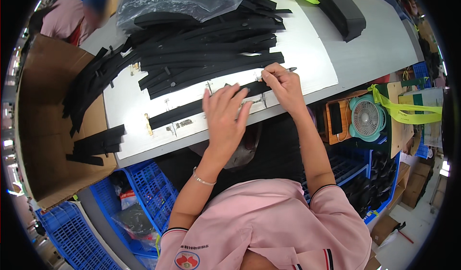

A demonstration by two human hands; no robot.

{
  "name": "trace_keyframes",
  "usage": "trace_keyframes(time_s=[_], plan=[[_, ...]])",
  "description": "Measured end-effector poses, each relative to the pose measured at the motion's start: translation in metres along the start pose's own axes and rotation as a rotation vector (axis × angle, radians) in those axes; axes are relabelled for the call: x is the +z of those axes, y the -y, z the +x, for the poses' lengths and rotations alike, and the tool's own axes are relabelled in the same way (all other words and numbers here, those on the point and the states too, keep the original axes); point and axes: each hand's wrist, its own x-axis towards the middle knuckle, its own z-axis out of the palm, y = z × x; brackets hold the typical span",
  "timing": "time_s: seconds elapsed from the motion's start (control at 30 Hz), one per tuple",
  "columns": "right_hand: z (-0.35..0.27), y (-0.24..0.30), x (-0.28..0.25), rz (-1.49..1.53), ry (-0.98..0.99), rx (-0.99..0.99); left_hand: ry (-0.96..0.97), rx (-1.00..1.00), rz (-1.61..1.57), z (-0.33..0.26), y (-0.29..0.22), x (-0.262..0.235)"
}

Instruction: Marking and adjusting black zipper strips using a template and a pen.

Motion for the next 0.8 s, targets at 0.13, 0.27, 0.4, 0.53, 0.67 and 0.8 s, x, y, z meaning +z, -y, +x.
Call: trace_keyframes(time_s=[0.13, 0.27, 0.4, 0.53, 0.67, 0.8], plan=[[0.0, -0.002, 0.001, -0.036, 0.016, -0.026, 0.003, 0.041, -0.049, 0.016, -0.004, 0.029], [0.0, -0.004, 0.001, -0.087, 0.018, -0.06, -0.038, 0.037, -0.017, 0.017, -0.006, 0.033], [0.001, -0.005, 0.004, -0.179, 0.004, -0.094, -0.037, 0.037, -0.013, 0.018, -0.005, 0.034], [0.0, 0.0, 0.005, -0.227, -0.043, -0.137, -0.039, 0.036, -0.006, 0.017, -0.004, 0.035], [-0.005, -0.008, -0.003, -0.1, 0.023, -0.054, -0.041, 0.03, -0.007, 0.017, -0.007, 0.035], [-0.003, -0.013, -0.004, -0.096, 0.056, -0.102, -0.044, 0.039, -0.015, 0.018, -0.006, 0.038]])
